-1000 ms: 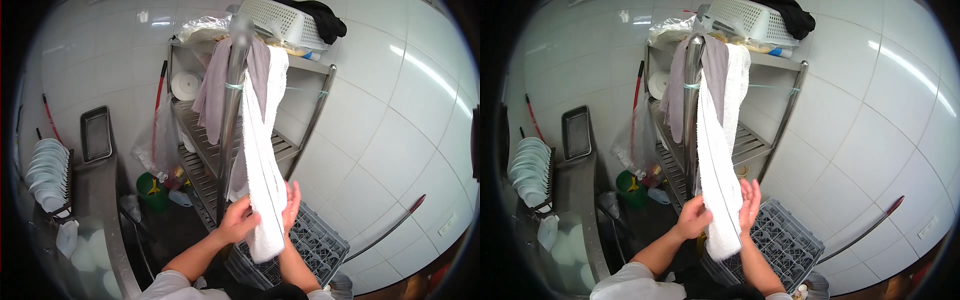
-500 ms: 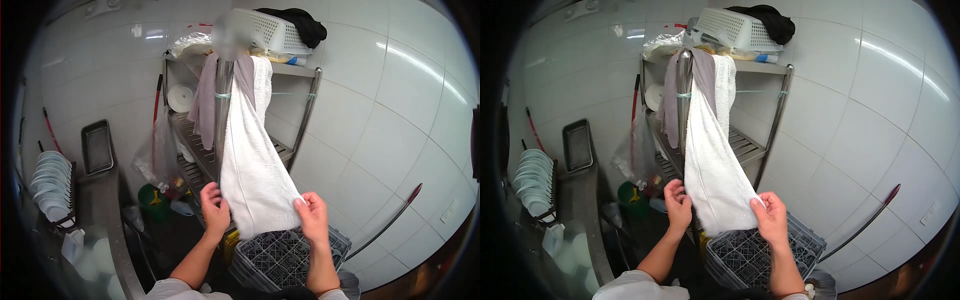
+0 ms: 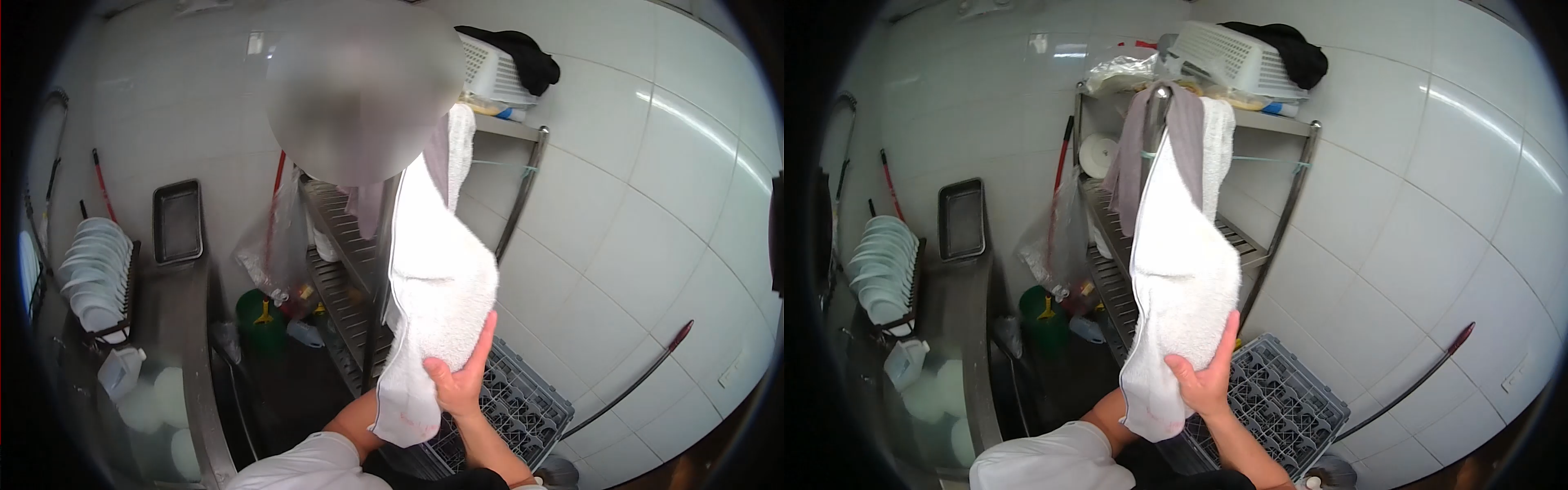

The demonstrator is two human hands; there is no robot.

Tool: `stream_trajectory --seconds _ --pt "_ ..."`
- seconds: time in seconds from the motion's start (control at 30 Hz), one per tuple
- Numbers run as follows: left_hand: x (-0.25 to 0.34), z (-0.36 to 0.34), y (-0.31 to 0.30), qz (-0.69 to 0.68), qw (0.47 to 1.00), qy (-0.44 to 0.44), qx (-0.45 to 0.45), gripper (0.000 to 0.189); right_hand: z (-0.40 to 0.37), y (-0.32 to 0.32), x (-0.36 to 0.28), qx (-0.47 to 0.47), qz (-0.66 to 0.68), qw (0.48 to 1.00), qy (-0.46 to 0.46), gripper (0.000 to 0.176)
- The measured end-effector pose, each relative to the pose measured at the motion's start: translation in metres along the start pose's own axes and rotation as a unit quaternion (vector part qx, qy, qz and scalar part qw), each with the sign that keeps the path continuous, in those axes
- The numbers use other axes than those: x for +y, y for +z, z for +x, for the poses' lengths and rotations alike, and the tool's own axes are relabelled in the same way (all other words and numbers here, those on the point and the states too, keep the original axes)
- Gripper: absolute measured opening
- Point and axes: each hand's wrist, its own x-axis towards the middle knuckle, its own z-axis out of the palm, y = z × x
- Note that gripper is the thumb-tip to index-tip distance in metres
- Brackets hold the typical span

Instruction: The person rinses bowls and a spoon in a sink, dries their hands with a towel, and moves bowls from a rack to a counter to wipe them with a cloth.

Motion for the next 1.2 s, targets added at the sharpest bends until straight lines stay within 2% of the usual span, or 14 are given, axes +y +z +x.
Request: stream_trajectory --seconds 0.13,0.23,0.27,0.3,0.4,0.47,0.57,0.6,0.67,0.77,0.83,0.93,1.0,1.2 --pt "0.008 0.003 0.013 0.035 0.998 0.035 -0.049 0.06 0.013 -0.031 -0.005 0.089 -0.068 0.986 0.12 0.079" --pt "0.014 0.01 0.029 0.092 0.986 0.1 -0.1 0.065 0.04 -0.056 -0.003 0.112 0.03 0.972 0.206 0.051" --pt "0.015 0.012 0.034 0.117 0.978 0.127 -0.113 0.066 0.039 -0.067 0.007 0.137 0.131 0.97 0.151 0.033" --pt "0.016 0.014 0.037 0.147 0.969 0.157 -0.124 0.067 0.038 -0.086 0.022 0.083 0.113 0.987 0.081 0.042" --pt "0.015 0.013 0.035 0.234 0.941 0.223 -0.103 0.07 0.053 -0.074 0.024 0.173 -0.11 0.977 -0.06 0.047" --pt "0.017 -0.002 0.04 0.139 0.974 0.158 -0.08 0.064 0.084 -0.049 -0.012 0.271 -0.219 0.935 -0.066 0.054" --pt "-0.007 -0.032 0.034 -0.234 0.94 -0.219 -0.113 0.046 0.104 -0.044 -0.041 0.18 -0.137 0.96 -0.166 0.068" --pt "-0.009 -0.033 0.03 -0.203 0.941 -0.238 -0.128 0.041 0.106 -0.034 -0.046 0.153 -0.002 0.977 -0.148 0.071" --pt "-0.018 -0.031 0.024 -0.098 0.972 -0.16 -0.142 0.034 0.105 -0.011 -0.049 0.096 0.267 0.953 -0.101 0.077" --pt "-0.022 -0.004 0.007 -0.056 0.991 -0.002 -0.122 0.06 0.085 -0.017 -0.016 -0.03 0.476 0.878 0.031 0.084" --pt "0.001 0.009 0.002 -0.223 0.973 -0.049 -0.025 0.06 0.063 -0.005 0.004 -0.018 0.41 0.912 0.006 0.088" --pt "-0.004 0.015 -0.022 -0.171 0.975 -0.138 0.045 0.058 0.023 -0.03 0.036 -0.045 0.061 0.997 0.011 0.096" --pt "-0.04 0.02 -0.044 -0.115 0.991 -0.07 0.015 0.04 0.001 -0.035 0.041 -0.052 -0.053 0.997 0.012 0.099" --pt "-0.015 0.034 -0.029 -0.096 0.947 -0.265 0.157 0.031 -0.008 -0.03 0.045 -0.147 -0.225 0.963 -0.008 0.104"
